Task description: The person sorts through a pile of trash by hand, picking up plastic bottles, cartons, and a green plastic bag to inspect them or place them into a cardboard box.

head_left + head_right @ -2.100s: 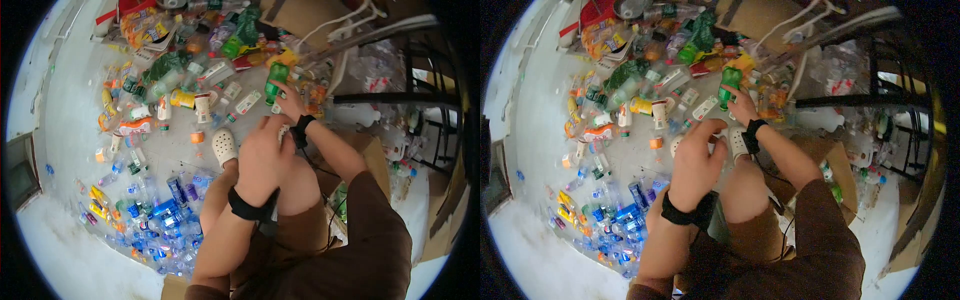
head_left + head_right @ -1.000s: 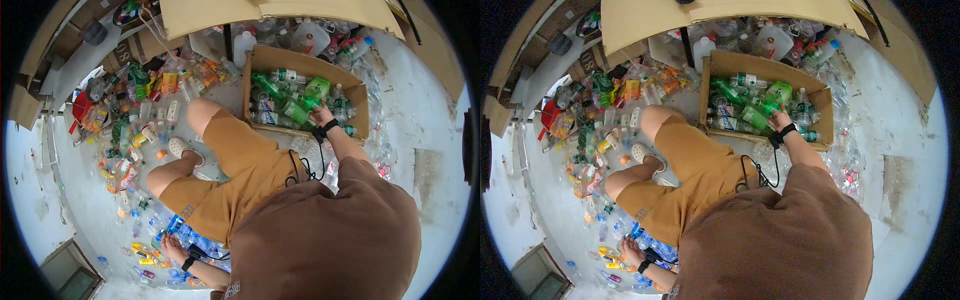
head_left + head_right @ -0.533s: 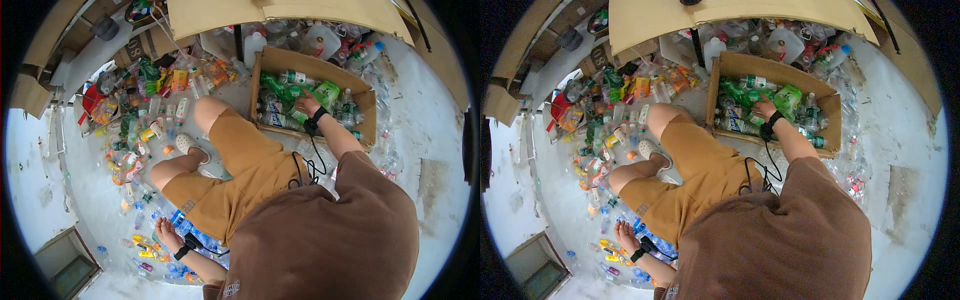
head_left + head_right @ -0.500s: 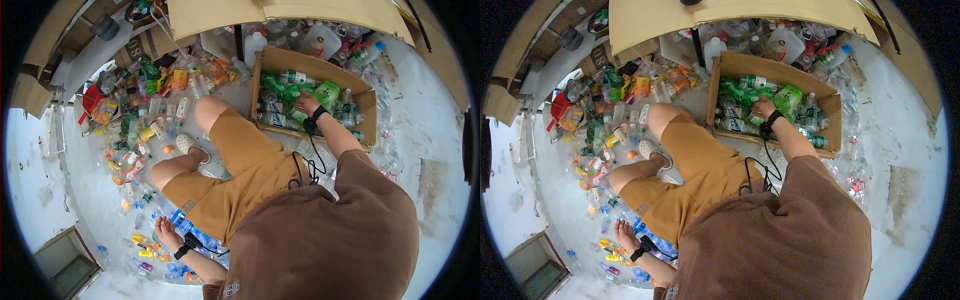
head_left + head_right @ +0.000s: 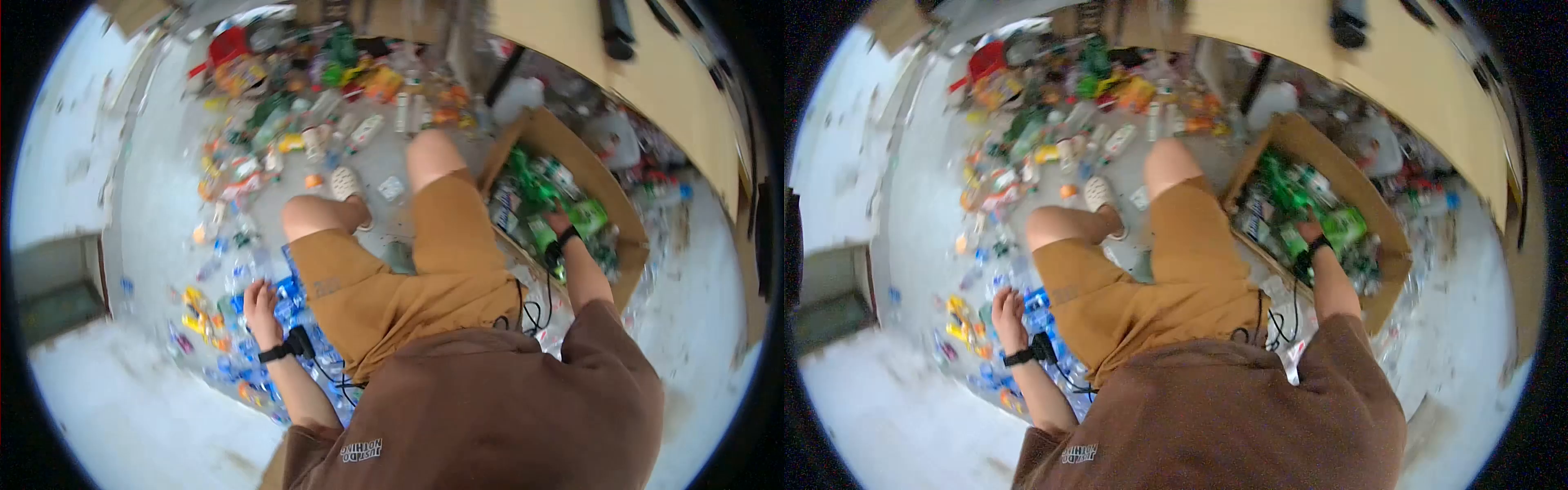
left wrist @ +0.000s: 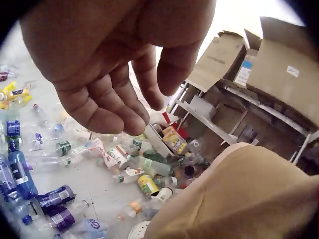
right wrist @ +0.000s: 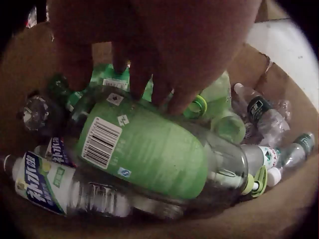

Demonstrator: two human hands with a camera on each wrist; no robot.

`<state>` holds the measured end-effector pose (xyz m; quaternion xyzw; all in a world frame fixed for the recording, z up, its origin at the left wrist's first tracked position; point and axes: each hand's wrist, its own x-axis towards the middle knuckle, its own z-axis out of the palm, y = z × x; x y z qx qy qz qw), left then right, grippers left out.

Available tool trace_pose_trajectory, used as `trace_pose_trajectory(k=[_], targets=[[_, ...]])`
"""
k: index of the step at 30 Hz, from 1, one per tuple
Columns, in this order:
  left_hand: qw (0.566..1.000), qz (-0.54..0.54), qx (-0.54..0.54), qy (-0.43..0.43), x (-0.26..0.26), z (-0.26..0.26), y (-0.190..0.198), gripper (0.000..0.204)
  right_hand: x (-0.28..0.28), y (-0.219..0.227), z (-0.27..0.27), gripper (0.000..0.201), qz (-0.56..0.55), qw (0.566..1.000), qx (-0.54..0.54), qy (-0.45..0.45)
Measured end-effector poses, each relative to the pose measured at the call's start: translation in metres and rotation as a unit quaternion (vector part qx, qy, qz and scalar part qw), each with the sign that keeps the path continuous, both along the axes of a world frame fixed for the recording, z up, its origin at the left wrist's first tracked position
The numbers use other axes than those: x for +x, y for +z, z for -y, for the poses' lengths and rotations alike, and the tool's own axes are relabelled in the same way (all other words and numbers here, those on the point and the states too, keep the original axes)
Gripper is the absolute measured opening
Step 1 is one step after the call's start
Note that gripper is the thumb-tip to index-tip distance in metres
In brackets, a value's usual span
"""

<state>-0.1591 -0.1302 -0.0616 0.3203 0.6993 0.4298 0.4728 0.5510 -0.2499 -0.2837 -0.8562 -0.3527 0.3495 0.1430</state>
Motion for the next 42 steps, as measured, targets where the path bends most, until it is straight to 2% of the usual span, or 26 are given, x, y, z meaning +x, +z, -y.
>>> trace_pose_trajectory(k=[1, 3, 5, 6, 8, 9, 11, 12, 14, 15, 17, 18, 21, 23, 25, 27, 29, 30, 31, 33, 35, 36, 38, 39, 41, 42], targets=[[1.000, 0.005, 0.010, -0.002, 0.005, -0.005, 0.003, 0.025, 0.019, -0.029, 0.005, 0.080, -0.002, 1.000, -0.008, -0.027], [0.999, 0.011, 0.029, -0.014, 0.014, -0.018, 0.010, 0.025, 0.024, -0.032, 0.003, 0.061, 0.000, 0.998, -0.001, -0.061], [0.999, 0.020, 0.036, -0.007, 0.022, -0.034, 0.014, 0.024, -0.028, 0.057, -0.033, 0.048, 0.082, 0.984, -0.106, -0.118], [0.998, 0.019, 0.051, -0.030, 0.027, -0.043, 0.019, 0.024, -0.025, 0.051, -0.036, 0.048, 0.085, 0.984, -0.107, -0.111], [0.996, 0.021, 0.064, -0.050, 0.041, -0.068, 0.028, 0.024, -0.017, 0.037, -0.043, 0.040, 0.058, 0.994, 0.057, -0.072], [0.994, 0.024, 0.085, -0.072, 0.050, -0.080, 0.033, 0.024, -0.023, 0.044, -0.053, 0.040, 0.060, 0.994, 0.055, -0.068], [0.990, 0.028, 0.102, -0.094, 0.068, -0.108, 0.044, 0.023, -0.056, 0.081, -0.085, 0.036, -0.047, 0.984, 0.143, -0.096], [0.985, 0.033, 0.112, -0.123, 0.079, -0.122, 0.050, 0.023, -0.076, 0.104, -0.102, 0.036, -0.044, 0.985, 0.141, -0.095], [0.980, 0.042, 0.120, -0.151, 0.102, -0.153, 0.055, 0.024, -0.112, 0.143, -0.140, 0.031, -0.164, 0.958, 0.212, -0.104], [0.972, 0.056, 0.134, -0.183, 0.113, -0.169, 0.056, 0.024, -0.120, 0.147, -0.155, 0.031, -0.160, 0.959, 0.209, -0.103], [0.964, 0.073, 0.144, -0.214, 0.137, -0.198, 0.053, 0.024, -0.131, 0.147, -0.184, 0.029, -0.237, 0.938, 0.244, -0.063], [0.959, 0.082, 0.142, -0.231, 0.150, -0.212, 0.049, 0.024, -0.135, 0.143, -0.199, 0.029, -0.233, 0.940, 0.241, -0.064], [0.946, 0.100, 0.133, -0.280, 0.183, -0.259, 0.024, 0.024, -0.143, 0.134, -0.245, 0.030, -0.242, 0.944, 0.223, 0.011], [0.937, 0.105, 0.124, -0.310, 0.199, -0.281, 0.004, 0.024, -0.154, 0.133, -0.273, 0.029, -0.292, 0.946, 0.138, 0.006], [0.943, 0.121, 0.083, -0.299, 0.210, -0.297, -0.020, 0.023, -0.161, 0.122, -0.297, 0.030, -0.287, 0.953, 0.098, 0.012], [0.943, 0.113, 0.093, -0.300, 0.212, -0.303, -0.041, 0.021, -0.166, 0.104, -0.321, 0.030, -0.284, 0.957, 0.058, 0.016], [0.944, -0.055, 0.082, -0.315, 0.213, -0.306, -0.041, 0.020, -0.168, 0.078, -0.343, 0.036, -0.261, 0.965, -0.005, 0.015], [0.953, 0.027, 0.129, -0.271, 0.216, -0.310, -0.040, 0.022, -0.170, 0.068, -0.351, 0.036, -0.260, 0.965, -0.012, 0.011], [0.954, 0.029, 0.123, -0.271, 0.216, -0.313, -0.038, 0.022, -0.173, 0.057, -0.362, 0.041, -0.281, 0.959, -0.026, -0.018], [0.953, -0.051, 0.131, -0.270, 0.215, -0.318, -0.033, 0.021, -0.175, 0.032, -0.391, 0.046, -0.302, 0.951, -0.040, -0.046], [0.944, -0.115, 0.117, -0.286, 0.218, -0.318, -0.025, 0.021, -0.174, -0.008, -0.418, 0.059, -0.213, 0.972, -0.098, 0.004], [0.935, -0.158, 0.111, -0.297, 0.221, -0.317, -0.020, 0.023, -0.175, -0.025, -0.430, 0.059, -0.217, 0.971, -0.101, 0.008], [0.921, -0.168, 0.161, -0.312, 0.228, -0.312, -0.031, 0.023, -0.176, -0.058, -0.453, 0.075, -0.109, 0.993, -0.051, 0.014], [0.917, -0.175, 0.150, -0.325, 0.232, -0.310, -0.027, 0.024, -0.171, -0.081, -0.462, 0.075, -0.115, 0.992, -0.054, 0.021], [0.905, -0.197, 0.142, -0.350, 0.237, -0.310, -0.015, 0.024, -0.165, -0.121, -0.478, 0.092, 0.041, 0.998, 0.031, 0.045], [0.895, -0.211, 0.145, -0.364, 0.238, -0.310, -0.012, 0.024, -0.178, -0.110, -0.487, 0.085, 0.154, 0.986, -0.012, 0.059]])
